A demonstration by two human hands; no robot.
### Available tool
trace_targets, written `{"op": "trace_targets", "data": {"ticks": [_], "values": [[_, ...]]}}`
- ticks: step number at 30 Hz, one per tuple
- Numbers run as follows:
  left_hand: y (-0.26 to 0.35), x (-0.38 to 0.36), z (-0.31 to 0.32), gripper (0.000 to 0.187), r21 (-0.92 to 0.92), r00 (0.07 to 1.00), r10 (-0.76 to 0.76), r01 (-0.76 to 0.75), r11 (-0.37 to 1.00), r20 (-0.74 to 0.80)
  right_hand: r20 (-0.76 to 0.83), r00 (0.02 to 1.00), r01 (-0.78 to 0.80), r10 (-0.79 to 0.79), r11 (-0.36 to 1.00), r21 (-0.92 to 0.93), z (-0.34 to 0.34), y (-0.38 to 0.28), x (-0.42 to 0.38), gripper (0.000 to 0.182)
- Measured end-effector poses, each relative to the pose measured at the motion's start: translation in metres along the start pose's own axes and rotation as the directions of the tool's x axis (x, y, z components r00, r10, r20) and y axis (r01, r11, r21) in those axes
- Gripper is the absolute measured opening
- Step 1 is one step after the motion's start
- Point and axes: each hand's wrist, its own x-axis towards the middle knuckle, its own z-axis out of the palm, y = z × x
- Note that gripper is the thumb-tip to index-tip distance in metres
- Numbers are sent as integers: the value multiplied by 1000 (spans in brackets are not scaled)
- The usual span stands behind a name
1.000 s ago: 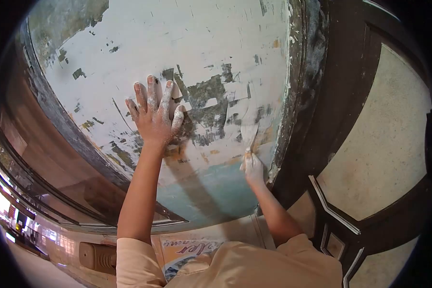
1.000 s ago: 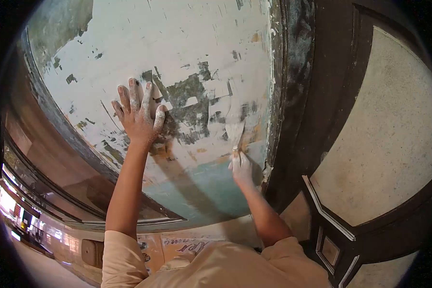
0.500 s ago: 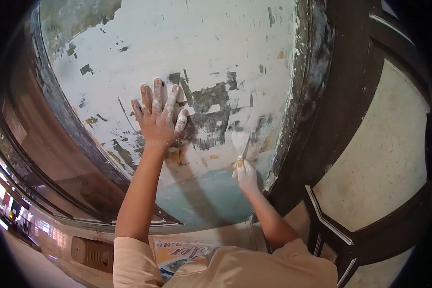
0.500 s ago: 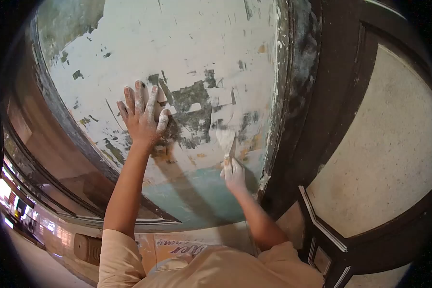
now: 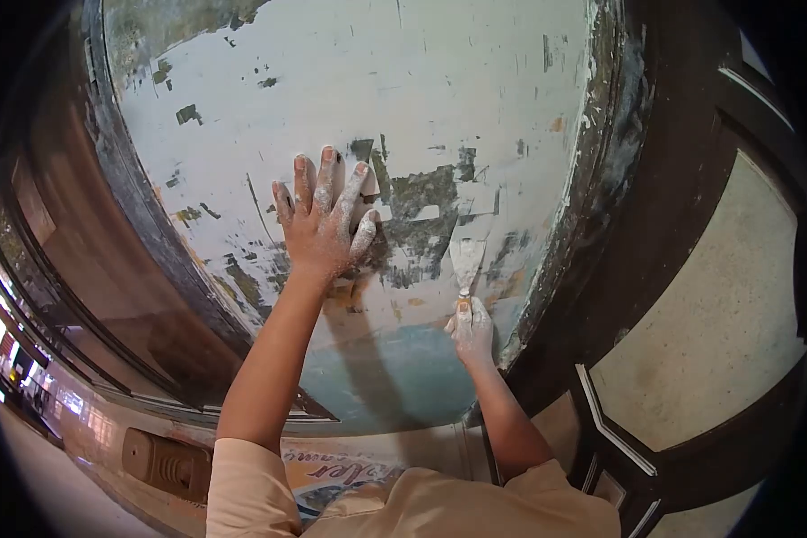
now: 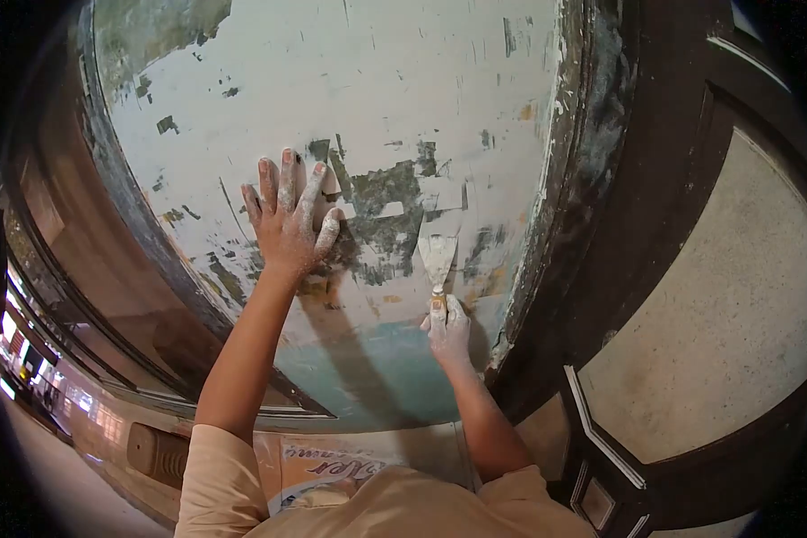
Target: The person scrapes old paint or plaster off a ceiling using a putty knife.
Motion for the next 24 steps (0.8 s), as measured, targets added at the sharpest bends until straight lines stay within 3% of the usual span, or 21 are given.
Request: {"op": "trace_targets", "data": {"ticks": [2,3,7,10,13,16,19,22,23,24], "values": [[1,-1,0,60,-16,1000,3,-3,1000,-8,-110,894,420,-434,898,-133,4,-3,19,24],[1,-1,-1,61,-16,1000,4,-4,1000,-6,-59,977,207,-203,977,61,-1,-51,15,21],[0,-3,1,61,-12,1000,14,-14,1000,-14,15,994,106,-112,967,232,-5,-73,25,19],[0,-4,1,61,-21,1000,12,-12,1000,-6,121,986,100,-114,988,118,4,-33,-4,18],[1,-4,0,61,-16,1000,3,-3,1000,10,174,983,15,-52,977,211,17,-17,-19,18],[1,-3,-2,60,-14,1000,13,-13,1000,8,94,985,131,-147,979,157,2,-68,7,19],[0,-4,0,60,-31,1000,8,-8,999,10,60,990,121,-128,986,113,-11,-95,24,18],[1,-3,-1,60,-28,1000,12,-12,1000,8,61,986,155,-155,988,0,-11,-60,17,18],[0,-4,0,60,-30,1000,9,-9,1000,7,62,995,65,-75,988,142,-7,-50,8,19],[-1,-5,1,60,-25,1000,17,-17,1000,0,63,995,68,-77,988,138,-5,-44,2,19]]}}
